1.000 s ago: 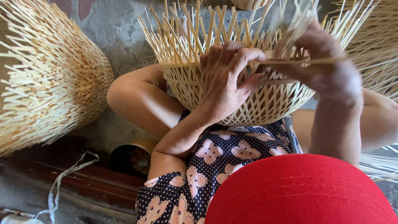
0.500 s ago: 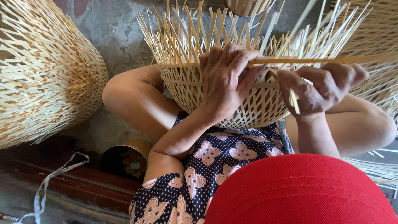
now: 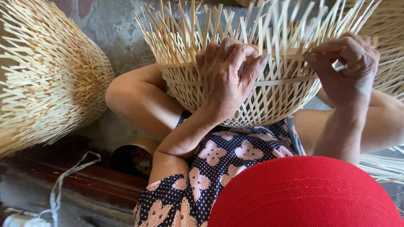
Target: The person is weaving a bamboo basket by hand, threading long bamboo strips through the gaps of a partially completed basket structure.
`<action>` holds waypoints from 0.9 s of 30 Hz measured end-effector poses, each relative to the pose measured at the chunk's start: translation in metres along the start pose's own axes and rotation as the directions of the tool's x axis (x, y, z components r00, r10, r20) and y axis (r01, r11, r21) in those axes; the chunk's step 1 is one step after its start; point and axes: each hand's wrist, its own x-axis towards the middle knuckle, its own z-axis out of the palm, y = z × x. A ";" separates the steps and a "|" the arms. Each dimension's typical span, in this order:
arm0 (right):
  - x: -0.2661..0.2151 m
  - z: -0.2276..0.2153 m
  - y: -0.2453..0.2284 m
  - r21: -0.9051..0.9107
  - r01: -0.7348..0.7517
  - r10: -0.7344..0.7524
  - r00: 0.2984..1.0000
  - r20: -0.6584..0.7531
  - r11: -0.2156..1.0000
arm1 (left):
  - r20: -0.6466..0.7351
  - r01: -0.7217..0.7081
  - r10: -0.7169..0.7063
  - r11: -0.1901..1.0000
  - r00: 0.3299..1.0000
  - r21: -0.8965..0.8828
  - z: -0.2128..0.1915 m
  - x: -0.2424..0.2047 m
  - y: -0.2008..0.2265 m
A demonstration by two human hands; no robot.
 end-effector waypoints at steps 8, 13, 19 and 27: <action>0.001 0.004 -0.004 0.402 -0.220 0.210 0.975 0.070 0.889 | -0.031 -0.016 0.017 0.999 0.999 0.050 0.009 -0.007 -0.006; -0.013 0.012 0.005 -0.162 0.170 -0.217 0.915 -0.340 0.972 | -0.119 -0.116 0.119 0.993 0.986 0.034 0.018 -0.015 -0.003; -0.044 0.026 0.013 0.077 -0.147 0.166 0.884 -0.438 0.986 | 0.007 -0.168 0.168 0.986 0.986 -0.020 0.020 -0.017 -0.008; -0.023 0.020 0.020 0.613 -0.058 0.256 0.937 -0.240 0.788 | 0.033 -0.163 0.165 0.986 0.986 -0.041 0.017 -0.007 -0.006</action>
